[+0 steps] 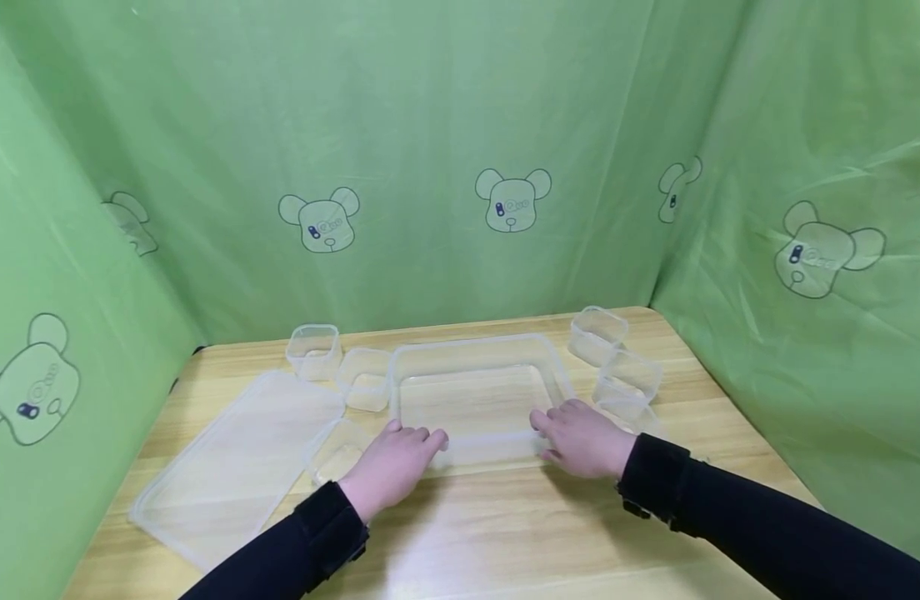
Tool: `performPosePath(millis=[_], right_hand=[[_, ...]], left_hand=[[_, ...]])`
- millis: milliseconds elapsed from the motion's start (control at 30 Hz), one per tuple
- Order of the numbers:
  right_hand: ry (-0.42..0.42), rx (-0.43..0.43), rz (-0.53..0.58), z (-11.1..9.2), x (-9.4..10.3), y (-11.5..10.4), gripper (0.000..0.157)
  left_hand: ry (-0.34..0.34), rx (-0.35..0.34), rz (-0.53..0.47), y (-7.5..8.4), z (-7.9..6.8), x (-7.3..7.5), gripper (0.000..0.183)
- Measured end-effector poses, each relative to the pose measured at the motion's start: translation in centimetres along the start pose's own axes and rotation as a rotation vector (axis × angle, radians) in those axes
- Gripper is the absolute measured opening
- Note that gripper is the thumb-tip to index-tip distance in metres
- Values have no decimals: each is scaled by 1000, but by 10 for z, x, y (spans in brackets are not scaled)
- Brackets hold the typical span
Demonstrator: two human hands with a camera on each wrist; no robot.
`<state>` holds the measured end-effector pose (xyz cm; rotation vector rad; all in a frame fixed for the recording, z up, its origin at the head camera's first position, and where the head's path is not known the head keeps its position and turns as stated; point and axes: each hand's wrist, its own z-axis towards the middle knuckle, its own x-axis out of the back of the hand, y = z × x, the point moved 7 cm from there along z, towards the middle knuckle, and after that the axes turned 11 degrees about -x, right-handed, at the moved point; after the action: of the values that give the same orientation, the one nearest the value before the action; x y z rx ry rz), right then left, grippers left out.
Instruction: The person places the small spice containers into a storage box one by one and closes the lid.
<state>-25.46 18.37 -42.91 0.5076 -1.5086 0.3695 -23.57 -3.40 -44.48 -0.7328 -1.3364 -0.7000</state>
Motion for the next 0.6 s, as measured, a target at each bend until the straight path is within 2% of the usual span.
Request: performPosePath(millis=[300,600], right_hand=[[-42,-3,33,-1,-2,1,34],[-83,-27,105,2,2,4,33]], left_hand=[[-30,14,-12,-2,1,-7,45],[-27,17,-11,-2,1,-6,44]])
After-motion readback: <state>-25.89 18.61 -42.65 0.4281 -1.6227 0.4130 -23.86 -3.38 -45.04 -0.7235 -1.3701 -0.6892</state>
